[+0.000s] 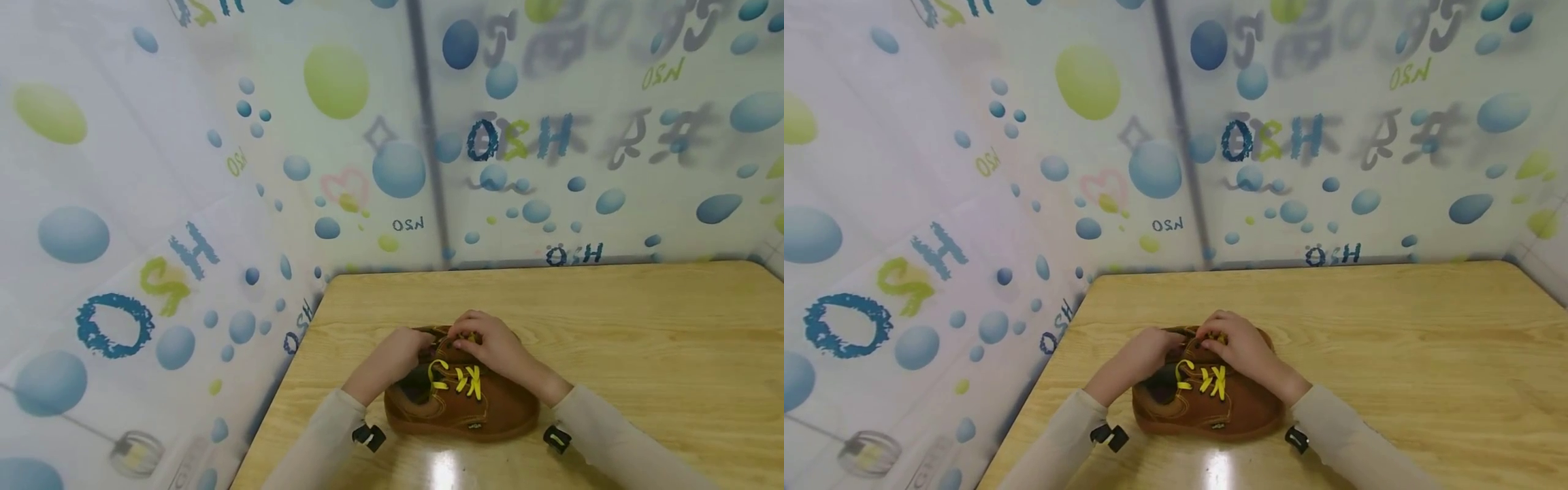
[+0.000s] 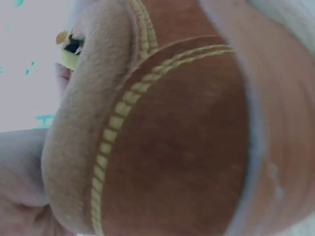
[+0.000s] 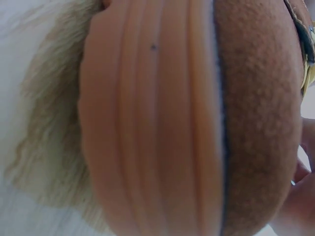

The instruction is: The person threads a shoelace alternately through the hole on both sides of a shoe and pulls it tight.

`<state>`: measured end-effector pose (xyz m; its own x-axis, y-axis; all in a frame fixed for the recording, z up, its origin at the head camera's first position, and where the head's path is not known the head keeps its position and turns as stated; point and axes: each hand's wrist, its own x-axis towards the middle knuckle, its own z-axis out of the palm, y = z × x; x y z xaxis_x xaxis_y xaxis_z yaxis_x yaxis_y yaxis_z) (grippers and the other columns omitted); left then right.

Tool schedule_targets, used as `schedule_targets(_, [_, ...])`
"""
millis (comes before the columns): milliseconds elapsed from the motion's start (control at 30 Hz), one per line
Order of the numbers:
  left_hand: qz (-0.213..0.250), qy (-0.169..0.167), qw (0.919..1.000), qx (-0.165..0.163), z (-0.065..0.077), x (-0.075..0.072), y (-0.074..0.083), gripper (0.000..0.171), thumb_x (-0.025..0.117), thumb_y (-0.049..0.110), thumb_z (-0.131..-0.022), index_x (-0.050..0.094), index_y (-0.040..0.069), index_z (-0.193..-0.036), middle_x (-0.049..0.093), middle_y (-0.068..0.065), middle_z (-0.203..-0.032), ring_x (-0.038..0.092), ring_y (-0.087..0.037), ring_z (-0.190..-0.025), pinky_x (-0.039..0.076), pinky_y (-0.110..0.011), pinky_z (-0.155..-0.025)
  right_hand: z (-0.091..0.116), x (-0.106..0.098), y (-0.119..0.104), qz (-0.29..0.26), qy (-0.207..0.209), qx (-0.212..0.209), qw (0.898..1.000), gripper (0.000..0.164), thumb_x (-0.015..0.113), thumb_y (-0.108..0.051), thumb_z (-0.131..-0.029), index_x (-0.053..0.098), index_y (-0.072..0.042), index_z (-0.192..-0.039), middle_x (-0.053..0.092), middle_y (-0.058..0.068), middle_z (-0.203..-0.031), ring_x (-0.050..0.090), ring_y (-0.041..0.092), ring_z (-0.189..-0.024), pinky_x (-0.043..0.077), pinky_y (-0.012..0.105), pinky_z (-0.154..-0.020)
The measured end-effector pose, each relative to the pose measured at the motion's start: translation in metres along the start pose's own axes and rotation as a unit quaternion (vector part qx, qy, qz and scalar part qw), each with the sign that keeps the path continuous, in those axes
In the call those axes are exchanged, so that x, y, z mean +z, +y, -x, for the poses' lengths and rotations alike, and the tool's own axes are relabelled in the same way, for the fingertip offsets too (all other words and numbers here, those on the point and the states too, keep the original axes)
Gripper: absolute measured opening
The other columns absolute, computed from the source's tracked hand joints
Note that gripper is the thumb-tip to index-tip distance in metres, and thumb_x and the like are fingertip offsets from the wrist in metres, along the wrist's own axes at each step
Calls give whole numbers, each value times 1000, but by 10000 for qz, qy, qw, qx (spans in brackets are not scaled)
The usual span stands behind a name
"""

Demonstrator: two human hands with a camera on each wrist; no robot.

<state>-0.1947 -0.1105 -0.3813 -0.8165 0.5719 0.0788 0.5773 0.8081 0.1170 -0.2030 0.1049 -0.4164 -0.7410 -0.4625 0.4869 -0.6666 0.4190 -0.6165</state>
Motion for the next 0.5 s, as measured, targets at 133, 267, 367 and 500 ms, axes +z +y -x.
schedule_targets(133, [-672,114,9976,97,3,1,3,21,61,-3,-92,63,17,-87,63,6,-72,44,-5,-59,34,-20,-55,-1,-2,-1,16,21,13,10000,14,73,-14,-89,73,-22,-100,68,-7,-103,62,12,-88,51,32,-72])
schedule_targets(267, [-1288,330,9911,27,-1,6,8,17,67,9,-93,61,18,-80,58,6,-66,40,-5,-55,31,-20,-52,0,-2,-1,57,60,10,10000,13,73,-15,-89,73,-23,-99,68,-7,-103,62,12,-88,51,31,-72])
schedule_targets(367, [-1423,240,9895,31,-3,10,12,15,65,13,-96,64,19,-82,55,6,-62,37,-5,-52,29,-20,-50,1,0,0,45,54,-2,10000,14,73,-15,-89,73,-24,-99,68,-7,-103,61,12,-88,50,29,-71])
schedule_targets(500, [-1256,230,9917,128,-4,13,11,18,59,10,-99,64,21,-86,47,6,-58,32,-5,-51,25,-20,-50,2,1,1,-12,78,-52,10000,14,73,-15,-89,73,-24,-100,68,-7,-103,61,11,-87,49,27,-71])
